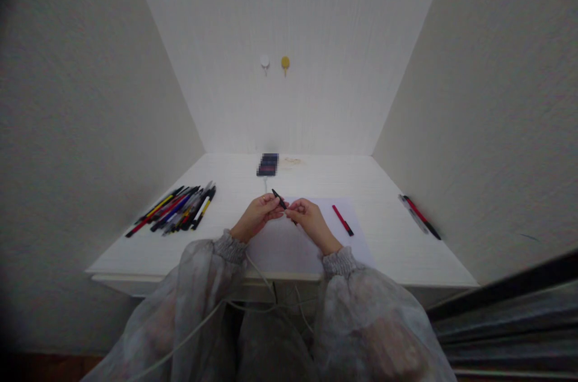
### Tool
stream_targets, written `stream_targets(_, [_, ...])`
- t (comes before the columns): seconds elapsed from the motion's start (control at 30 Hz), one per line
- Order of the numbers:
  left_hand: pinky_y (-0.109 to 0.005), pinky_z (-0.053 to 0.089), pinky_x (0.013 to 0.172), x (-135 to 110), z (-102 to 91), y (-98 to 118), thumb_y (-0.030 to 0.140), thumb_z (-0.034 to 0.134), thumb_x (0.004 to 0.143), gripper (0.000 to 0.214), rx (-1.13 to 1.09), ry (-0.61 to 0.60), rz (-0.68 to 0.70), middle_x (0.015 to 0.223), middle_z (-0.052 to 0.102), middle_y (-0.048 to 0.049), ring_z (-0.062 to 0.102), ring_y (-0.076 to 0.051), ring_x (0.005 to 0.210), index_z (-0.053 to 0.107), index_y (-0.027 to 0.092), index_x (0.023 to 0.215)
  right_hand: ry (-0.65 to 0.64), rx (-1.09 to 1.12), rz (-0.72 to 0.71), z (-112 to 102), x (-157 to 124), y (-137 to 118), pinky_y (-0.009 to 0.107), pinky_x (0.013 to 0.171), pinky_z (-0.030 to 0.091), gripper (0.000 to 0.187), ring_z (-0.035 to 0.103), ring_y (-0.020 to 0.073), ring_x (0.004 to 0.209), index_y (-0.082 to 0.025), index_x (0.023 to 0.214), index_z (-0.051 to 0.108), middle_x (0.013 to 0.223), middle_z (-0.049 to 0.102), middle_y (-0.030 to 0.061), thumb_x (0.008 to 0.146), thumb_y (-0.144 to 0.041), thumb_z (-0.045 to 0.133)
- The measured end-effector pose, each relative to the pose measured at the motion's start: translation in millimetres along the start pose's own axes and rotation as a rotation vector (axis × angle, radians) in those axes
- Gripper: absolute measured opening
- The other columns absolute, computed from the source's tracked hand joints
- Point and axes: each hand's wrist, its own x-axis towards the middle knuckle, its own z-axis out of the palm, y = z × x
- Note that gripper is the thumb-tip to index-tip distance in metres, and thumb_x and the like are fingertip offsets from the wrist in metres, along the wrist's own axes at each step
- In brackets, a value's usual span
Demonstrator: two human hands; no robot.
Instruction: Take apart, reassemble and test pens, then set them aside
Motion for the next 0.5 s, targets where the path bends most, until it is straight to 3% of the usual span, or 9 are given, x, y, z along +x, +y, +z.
stream_targets(0.27, [-0.023,0.047,0.069,1.4,1.6,-0.2,0.025,0.063,0.068,0.017,-0.109,-0.032,-0.059,0.077,0.065,-0.0051,0.061,-0.010,0.068,0.054,0.011,0.073,0.099,0.003,-0.006,2.0,0.7,-1.8,0.023,0.048,0.037,0.027,0.050,0.0107,0.046,-0.019,0.071,0.048,0.050,0.054,-0.0044,0.059,-0.035,0.067])
stream_targets(0.5, [-0.023,0.043,0.084,7.3,-4.0,-1.2,0.018,0.056,0.074,0.009,-0.231,0.052,-0.004,0.077,0.064,-0.0051,0.060,-0.011,0.080,0.058,0.009,0.072,0.096,-0.039,-0.092,1.2,-1.5,-9.4,0.026,0.056,0.043,0.029,0.053,0.0118,0.053,-0.017,0.073,0.053,0.055,0.056,-0.0008,0.074,-0.046,0.049])
